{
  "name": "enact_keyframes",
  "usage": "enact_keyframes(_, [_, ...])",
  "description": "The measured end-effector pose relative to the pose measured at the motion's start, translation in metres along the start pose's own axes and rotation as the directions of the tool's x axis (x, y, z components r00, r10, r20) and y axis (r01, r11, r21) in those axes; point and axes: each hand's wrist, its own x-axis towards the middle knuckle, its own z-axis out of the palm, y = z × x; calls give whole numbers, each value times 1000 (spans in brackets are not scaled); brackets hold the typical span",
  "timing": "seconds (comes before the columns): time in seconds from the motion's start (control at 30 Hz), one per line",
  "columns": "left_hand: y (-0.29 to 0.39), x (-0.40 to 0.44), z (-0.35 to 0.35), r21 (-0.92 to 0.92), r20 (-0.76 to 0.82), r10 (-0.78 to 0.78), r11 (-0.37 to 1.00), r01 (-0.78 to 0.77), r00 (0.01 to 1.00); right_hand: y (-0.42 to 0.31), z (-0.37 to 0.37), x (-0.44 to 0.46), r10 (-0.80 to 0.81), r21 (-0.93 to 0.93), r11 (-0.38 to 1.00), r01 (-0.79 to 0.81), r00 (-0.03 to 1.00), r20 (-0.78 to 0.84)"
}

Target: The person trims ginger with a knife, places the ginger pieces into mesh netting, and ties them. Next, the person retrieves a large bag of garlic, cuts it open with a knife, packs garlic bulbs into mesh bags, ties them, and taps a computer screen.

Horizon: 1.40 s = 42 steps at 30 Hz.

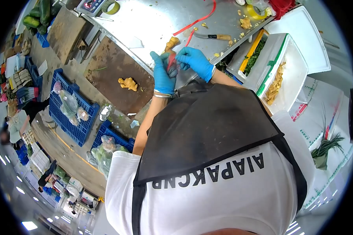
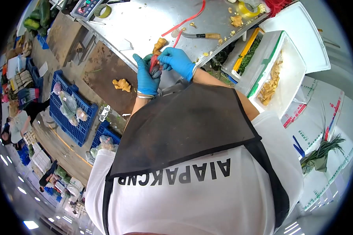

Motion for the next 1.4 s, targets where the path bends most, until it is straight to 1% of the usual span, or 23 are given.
enact_keyframes(0.1, [1, 9, -23, -34, 208, -90, 994, 99, 974, -1, -11, 6, 59, 220, 975, -36, 993, -102])
enact_keyframes(0.17, [1, 7, -28, 336, 130, -100, 940, 51, 987, -2, -31, 14, 94, 358, 933, -32, 983, -156])
enact_keyframes(0.2, [2, 5, -29, 509, 90, -95, 860, 36, 991, -3, -38, 14, 32, 318, 948, 18, 988, -151])
enact_keyframes(0.3, [1, 9, -37, 553, 3, -79, 831, 64, 997, -8, -40, 10, -3, 76, 997, 3, 1000, 2])
enact_keyframes(0.43, [9, 6, -17, 529, 179, -25, 845, -75, 984, -14, -12, -1, -59, -149, 986, 70, 995, 76])
enact_keyframes(0.47, [8, 8, -17, 583, 240, 9, 798, -152, 971, -7, -10, -2, -220, -197, 949, 246, 964, 148])
enact_keyframes(0.57, [10, 20, -35, 489, 298, 72, 845, -217, 952, -6, -22, 3, -162, -70, 983, 168, 984, 79])
enact_keyframes(0.63, [14, 22, -44, 343, 187, 112, 923, -172, 976, -15, -33, 3, -129, 218, 968, 128, 992, -7])
enact_keyframes(0.7, [17, 24, -53, 172, 140, 118, 975, -142, 983, -18, -40, 3, -124, 544, 831, 116, 992, -22])
enact_keyframes(0.73, [17, 25, -56, 53, 152, 82, 994, -91, 985, -17, -42, 3, -114, 686, 726, 42, 992, 60])
enact_keyframes(0.8, [17, 26, -59, -189, 184, 21, 982, 14, 983, -12, -40, 8, -80, 830, 558, 23, 996, 27])
enact_keyframes(0.83, [12, 34, -63, -352, 356, -12, 925, 146, 934, -7, -38, 13, -60, 886, 463, 12, 998, 17])
enact_keyframes(0.9, [1, 49, -67, -545, 662, 27, 704, 456, 749, 4, -47, 27, -160, 917, 330, -225, 944, 289])
enact_keyframes(0.93, [-7, 46, -63, -556, 729, 24, 603, 572, 684, 10, -52, 31, -222, 898, 271, -345, 886, 408])
enact_keyframes(0.97, [-4, 37, -55, -539, 640, -54, 679, 498, 766, 6, -54, 30, -129, 881, 395, -261, 934, 334])
enact_keyframes(1.03, [4, 19, -37, -446, 418, -170, 817, 365, 892, -13, -59, 27, 14, 766, 634, -109, 992, 129])
enact_keyframes(1.07, [5, 13, -33, -356, 410, -178, 872, 336, 895, -18, -59, 26, 12, 724, 685, -77, 996, 94])
enact_keyframes(1.17, [18, -1, -22, -250, 617, -175, 881, 401, 767, -31, -50, 23, 29, 606, 796, -8, 999, -25])
enact_keyframes(1.27, [19, 7, -30, -140, 624, -176, 933, 331, 761, -37, -40, 25, 68, 534, 846, 2, 992, -111])
enact_keyframes(1.3, [16, 10, -29, 209, 553, -124, 978, 7, 824, -32, -40, 29, 66, 514, 857, -9, 994, -92])
enact_keyframes(1.33, [13, 14, -27, 537, 507, -31, 793, -288, 862, -29, -40, 31, 65, 494, 869, -21, 995, -71])
enact_keyframes(1.37, [11, 19, -25, 769, 493, 84, 423, -479, 866, -28, -38, 28, 44, 496, 866, -57, 998, 38])
enact_keyframes(1.4, [15, 25, -24, 768, 305, 93, 565, -302, 948, -25, -32, 20, 25, 496, 863, -98, 988, 153])
